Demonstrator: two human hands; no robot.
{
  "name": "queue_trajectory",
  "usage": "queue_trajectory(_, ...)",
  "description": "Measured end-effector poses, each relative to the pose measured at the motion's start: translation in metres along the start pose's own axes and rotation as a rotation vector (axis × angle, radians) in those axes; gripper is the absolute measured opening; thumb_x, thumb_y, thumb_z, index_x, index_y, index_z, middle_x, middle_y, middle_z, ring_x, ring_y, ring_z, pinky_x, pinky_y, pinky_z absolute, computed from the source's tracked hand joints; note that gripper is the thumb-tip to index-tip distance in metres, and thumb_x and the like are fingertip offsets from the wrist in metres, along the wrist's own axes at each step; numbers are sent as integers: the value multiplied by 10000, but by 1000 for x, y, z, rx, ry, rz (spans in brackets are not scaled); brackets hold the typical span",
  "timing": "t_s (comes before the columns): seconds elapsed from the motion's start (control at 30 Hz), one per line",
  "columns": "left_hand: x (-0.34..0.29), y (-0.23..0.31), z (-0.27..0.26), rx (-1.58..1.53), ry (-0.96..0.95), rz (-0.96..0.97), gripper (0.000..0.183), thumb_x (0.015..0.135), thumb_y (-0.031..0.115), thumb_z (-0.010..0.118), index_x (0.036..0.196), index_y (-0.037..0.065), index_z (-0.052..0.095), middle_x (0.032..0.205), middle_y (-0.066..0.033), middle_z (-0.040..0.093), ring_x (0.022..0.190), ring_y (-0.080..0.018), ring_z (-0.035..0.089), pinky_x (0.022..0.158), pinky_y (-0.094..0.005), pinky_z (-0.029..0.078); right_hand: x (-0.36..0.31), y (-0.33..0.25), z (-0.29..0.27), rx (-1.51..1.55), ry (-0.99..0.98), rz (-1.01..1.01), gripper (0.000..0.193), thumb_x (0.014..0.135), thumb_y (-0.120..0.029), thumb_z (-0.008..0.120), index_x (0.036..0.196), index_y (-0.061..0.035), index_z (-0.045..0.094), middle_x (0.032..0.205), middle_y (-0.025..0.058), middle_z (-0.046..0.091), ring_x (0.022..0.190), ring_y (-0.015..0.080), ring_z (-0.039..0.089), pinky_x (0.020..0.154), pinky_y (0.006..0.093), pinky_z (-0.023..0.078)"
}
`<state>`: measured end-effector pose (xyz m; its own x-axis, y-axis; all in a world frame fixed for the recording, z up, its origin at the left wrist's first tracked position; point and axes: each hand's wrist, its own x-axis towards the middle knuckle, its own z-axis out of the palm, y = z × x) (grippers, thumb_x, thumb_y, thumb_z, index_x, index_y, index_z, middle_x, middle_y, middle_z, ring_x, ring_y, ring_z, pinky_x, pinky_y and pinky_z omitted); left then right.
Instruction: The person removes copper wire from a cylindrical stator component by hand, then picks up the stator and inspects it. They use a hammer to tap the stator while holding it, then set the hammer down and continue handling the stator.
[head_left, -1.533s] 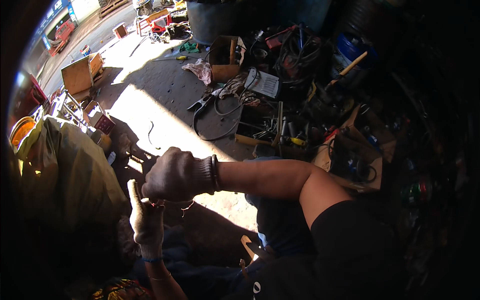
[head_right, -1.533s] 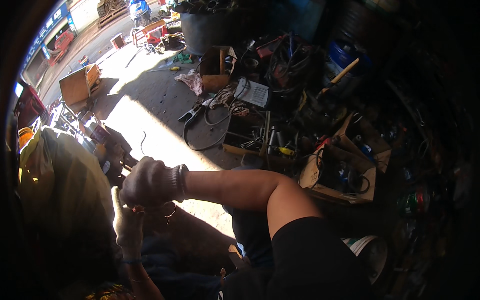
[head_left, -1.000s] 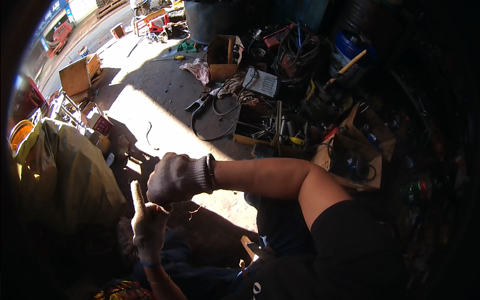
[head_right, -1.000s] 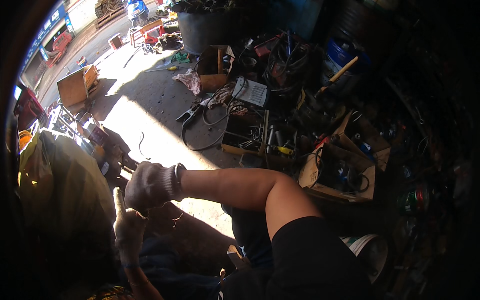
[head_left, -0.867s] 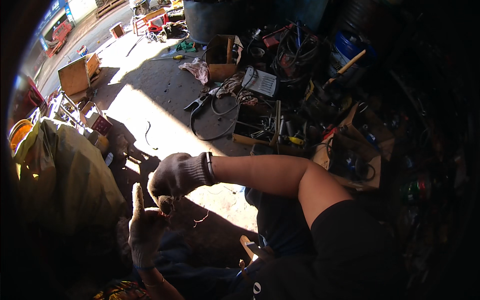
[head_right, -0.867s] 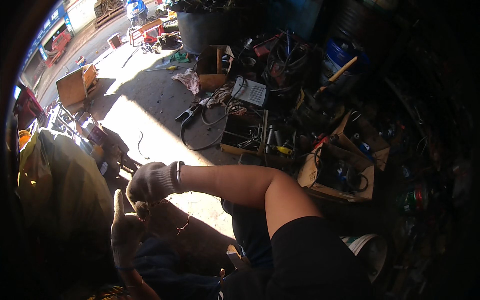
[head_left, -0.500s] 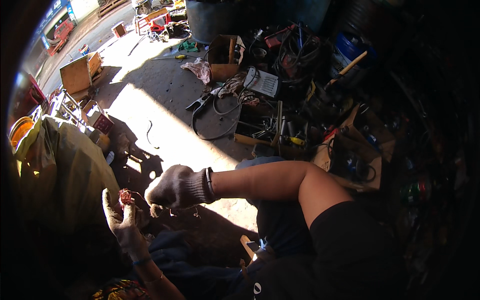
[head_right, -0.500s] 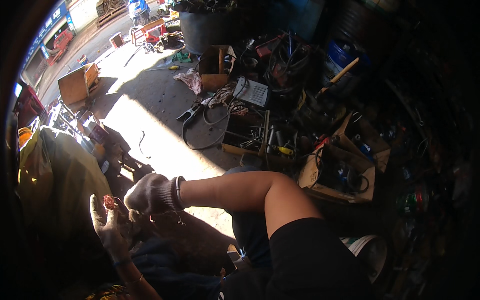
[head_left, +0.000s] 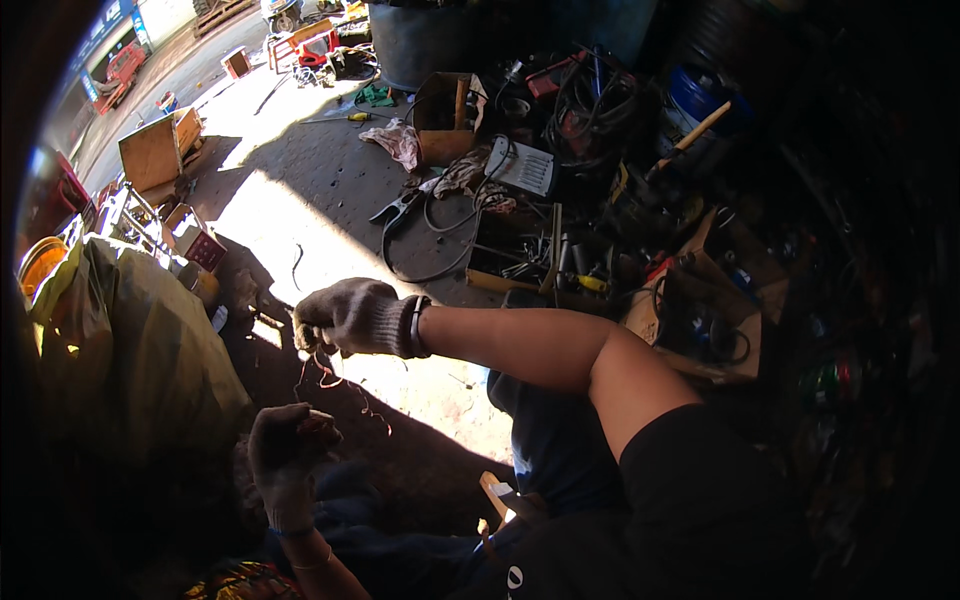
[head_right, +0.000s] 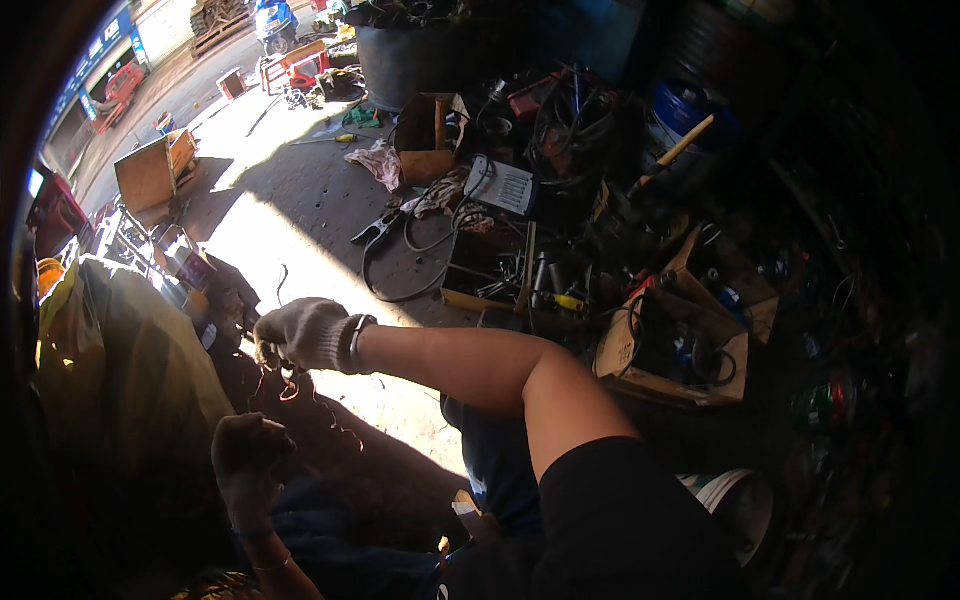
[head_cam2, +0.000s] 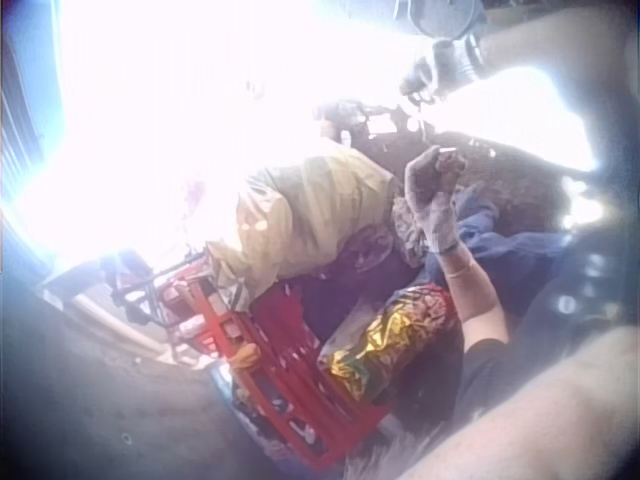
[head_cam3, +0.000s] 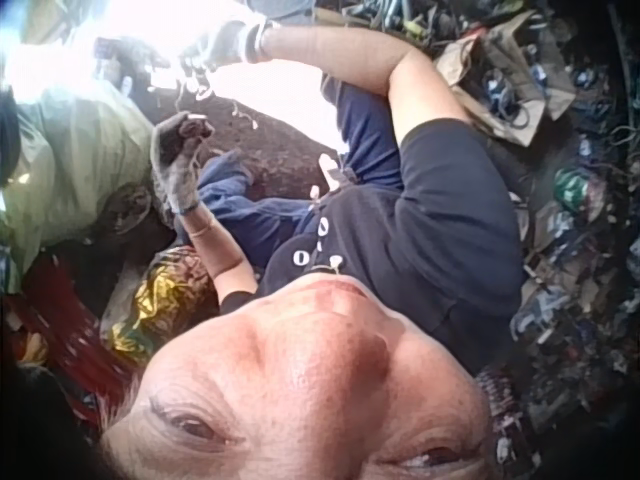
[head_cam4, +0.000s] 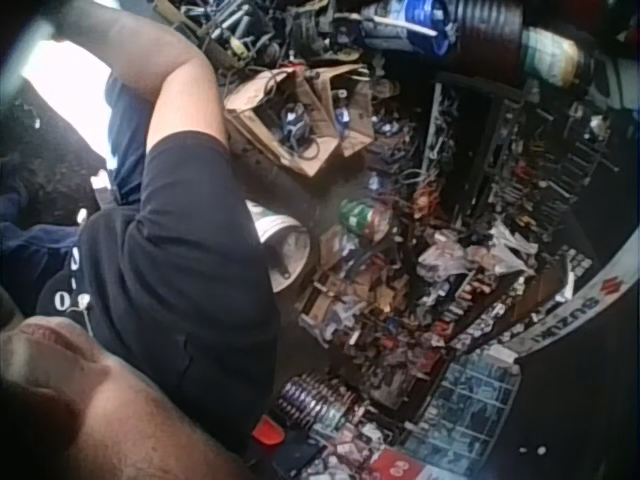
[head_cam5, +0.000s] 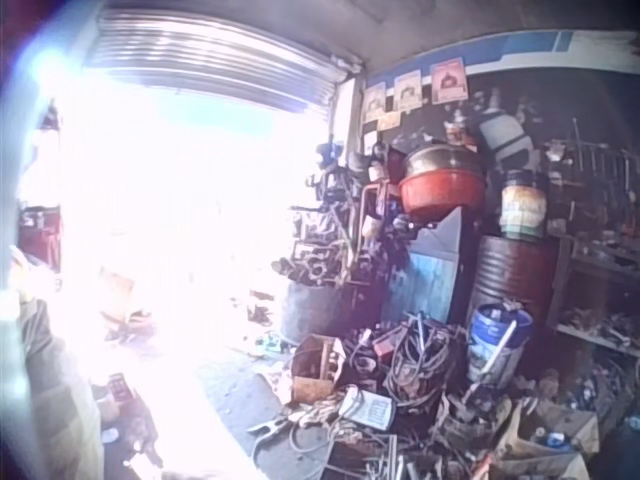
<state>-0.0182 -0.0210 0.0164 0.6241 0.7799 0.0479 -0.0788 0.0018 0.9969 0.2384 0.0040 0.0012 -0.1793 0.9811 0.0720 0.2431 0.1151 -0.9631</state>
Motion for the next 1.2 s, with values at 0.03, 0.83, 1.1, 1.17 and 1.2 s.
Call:
queue_trajectory(0.03,1,4,0,-30,30,46,339,921,29,664,1233,-25,544,968,-91,669,896,-163,659,844,-279,547,2,15,6,73,-86,55,124,910,-62,631,970,-124,720,899,17,735,828,167,696,747,323,547)
queue_trajectory(0.83,-2,-11,0,128,33,-15,222,875,-89,643,1067,21,650,967,-31,700,872,-110,660,729,-246,540,-4,-19,-28,-993,24,-195,113,873,-135,641,959,-177,701,923,55,719,897,267,705,739,399,560)
queue_trajectory(1.1,-4,-3,-17,527,-26,130,238,905,-30,648,1138,19,648,1037,-92,703,919,-168,679,786,-287,575,-8,-1,-23,-540,171,-191,115,902,-186,669,1010,-146,678,920,61,697,865,260,686,762,382,543)
queue_trajectory(1.17,-11,5,-9,-8,-93,-200,302,902,-34,635,1199,18,615,1005,-92,696,883,-184,686,775,-289,576,-5,-4,-22,-669,120,-202,134,885,-176,672,1015,-144,679,939,66,700,880,265,690,763,394,546)
queue_trajectory(1.2,-12,9,-6,-67,-98,-144,327,909,-23,635,1231,20,594,1022,-97,689,912,-187,682,786,-291,574,-3,-6,-19,-746,93,-188,142,877,-170,671,1017,-147,680,947,69,702,894,271,691,765,400,547)
